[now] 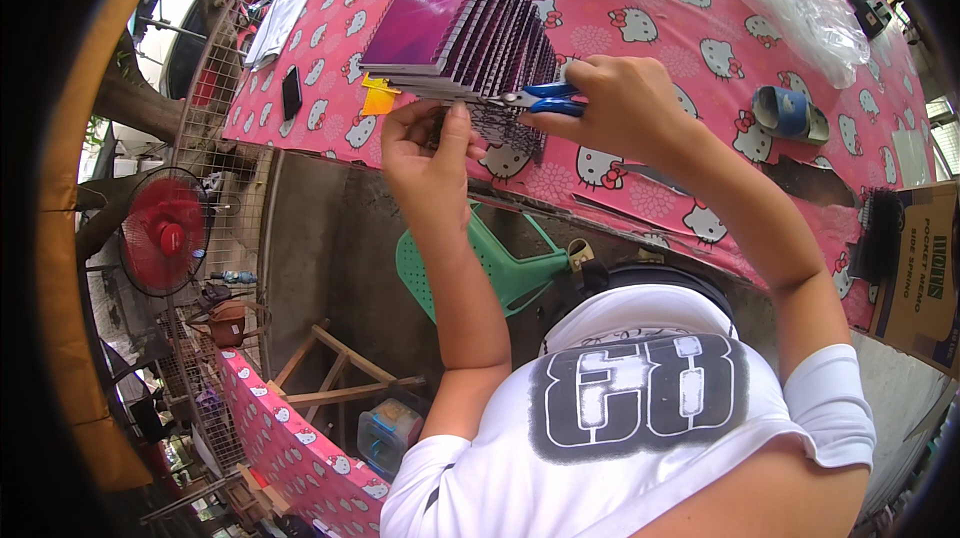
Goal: The person trims the spiral binding of notebooks using pliers. The person picks up individual notebooks from a stack, uses the pliers to cut or crimp the ends of the metal spiral binding, and places them back into a growing stack.
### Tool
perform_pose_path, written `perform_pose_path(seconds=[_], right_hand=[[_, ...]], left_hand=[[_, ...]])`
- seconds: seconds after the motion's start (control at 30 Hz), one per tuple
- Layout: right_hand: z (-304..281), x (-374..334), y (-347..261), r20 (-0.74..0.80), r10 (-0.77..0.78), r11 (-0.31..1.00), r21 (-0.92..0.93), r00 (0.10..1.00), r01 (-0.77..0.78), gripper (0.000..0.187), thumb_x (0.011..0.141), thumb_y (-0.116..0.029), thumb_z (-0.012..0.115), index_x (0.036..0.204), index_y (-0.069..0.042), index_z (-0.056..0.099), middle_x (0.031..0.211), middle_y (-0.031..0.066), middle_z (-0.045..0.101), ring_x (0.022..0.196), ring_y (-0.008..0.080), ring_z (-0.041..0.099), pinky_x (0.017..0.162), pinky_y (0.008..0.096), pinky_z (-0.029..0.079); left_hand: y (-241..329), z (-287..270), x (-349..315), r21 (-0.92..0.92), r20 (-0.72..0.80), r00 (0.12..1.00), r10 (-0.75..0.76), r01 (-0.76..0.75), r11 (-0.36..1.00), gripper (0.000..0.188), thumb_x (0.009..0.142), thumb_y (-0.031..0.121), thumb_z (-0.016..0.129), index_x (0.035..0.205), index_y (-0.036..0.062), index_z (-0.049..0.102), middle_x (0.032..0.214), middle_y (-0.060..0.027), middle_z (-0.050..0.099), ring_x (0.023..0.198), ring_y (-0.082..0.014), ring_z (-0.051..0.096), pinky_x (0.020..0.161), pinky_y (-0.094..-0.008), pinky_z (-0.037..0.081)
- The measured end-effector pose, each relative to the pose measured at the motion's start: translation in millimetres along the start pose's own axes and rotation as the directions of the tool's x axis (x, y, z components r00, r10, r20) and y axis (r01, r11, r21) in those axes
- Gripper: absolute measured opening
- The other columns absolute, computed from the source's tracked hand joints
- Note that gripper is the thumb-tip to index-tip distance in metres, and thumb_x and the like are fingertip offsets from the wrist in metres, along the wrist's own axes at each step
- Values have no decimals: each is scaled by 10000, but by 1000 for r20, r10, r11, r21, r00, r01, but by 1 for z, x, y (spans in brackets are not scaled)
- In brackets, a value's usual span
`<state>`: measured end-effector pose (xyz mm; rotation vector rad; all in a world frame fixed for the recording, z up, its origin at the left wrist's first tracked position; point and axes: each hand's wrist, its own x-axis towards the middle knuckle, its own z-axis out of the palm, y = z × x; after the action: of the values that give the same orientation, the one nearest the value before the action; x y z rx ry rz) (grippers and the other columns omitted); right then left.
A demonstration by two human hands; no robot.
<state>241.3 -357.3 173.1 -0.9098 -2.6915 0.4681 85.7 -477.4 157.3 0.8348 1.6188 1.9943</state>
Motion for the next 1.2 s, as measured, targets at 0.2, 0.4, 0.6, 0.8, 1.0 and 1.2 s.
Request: perform_pose_path(seconds=[0.2, 0.4, 0.6, 0.8, 1.0, 1.2], right_hand=[[26, 13, 26, -631, -422, 906, -283, 651, 313, 589, 739, -616, 651, 703, -27, 647, 652, 131, 634, 596, 288, 646, 565, 400, 509], [14, -2, 9, -34, -14, 1000, -11, 999, 14, 577, 728, -596, 678, 767, -20, 649, 746, 126, 644, 691, 269, 655, 633, 390, 509], [32, 8, 36, -609, -412, 911, -260, 678, 320, 497, 721, -528, 716, 753, -42, 622, 677, 103, 610, 613, 301, 622, 551, 398, 487], [24, 6, 20, -20, -26, 999, -28, 999, 26, 560, 723, -571, 693, 800, -18, 651, 783, 124, 646, 721, 274, 664, 615, 398, 520], [39, 8, 36, -545, -340, 940, -207, 767, 271, 503, 708, -511, 735, 796, -26, 635, 713, 102, 615, 695, 293, 637, 590, 397, 496], [40, 8, 26, -278, -156, 988, -48, 948, 149, 532, 699, -541, 734, 766, -25, 626, 680, 94, 603, 644, 291, 629, 575, 402, 495]], left_hand=[[-4, 9, -4, 39, 42, 998, -48, 46, 998, 312, 814, 63, 729, 1011, -12, 498, 831, -103, 623, 607, -108, 584, 492, -225, 490], [-13, 1, -1, -20, 16, 998, -56, 56, 998, 353, 793, 66, 753, 1023, -3, 494, 839, -103, 632, 609, -104, 585, 479, -215, 474], [-13, 13, -5, 37, 9, 999, -49, 49, 998, 321, 803, 57, 738, 1012, -3, 502, 828, -91, 624, 611, -96, 577, 477, -213, 473], [-19, 4, -3, 20, -8, 998, -65, 65, 998, 320, 784, 45, 754, 1007, -7, 530, 796, -90, 644, 616, -111, 577, 506, -232, 470], [-22, 6, -5, 10, -24, 988, -153, 153, 988, 382, 770, 67, 774, 1032, 0, 505, 821, -96, 639, 614, -104, 576, 493, -218, 470], [-29, 5, -1, 44, -11, 993, -114, 114, 992, 415, 762, 75, 783, 1051, 8, 493, 833, -89, 634, 605, -96, 568, 479, -209, 462]])
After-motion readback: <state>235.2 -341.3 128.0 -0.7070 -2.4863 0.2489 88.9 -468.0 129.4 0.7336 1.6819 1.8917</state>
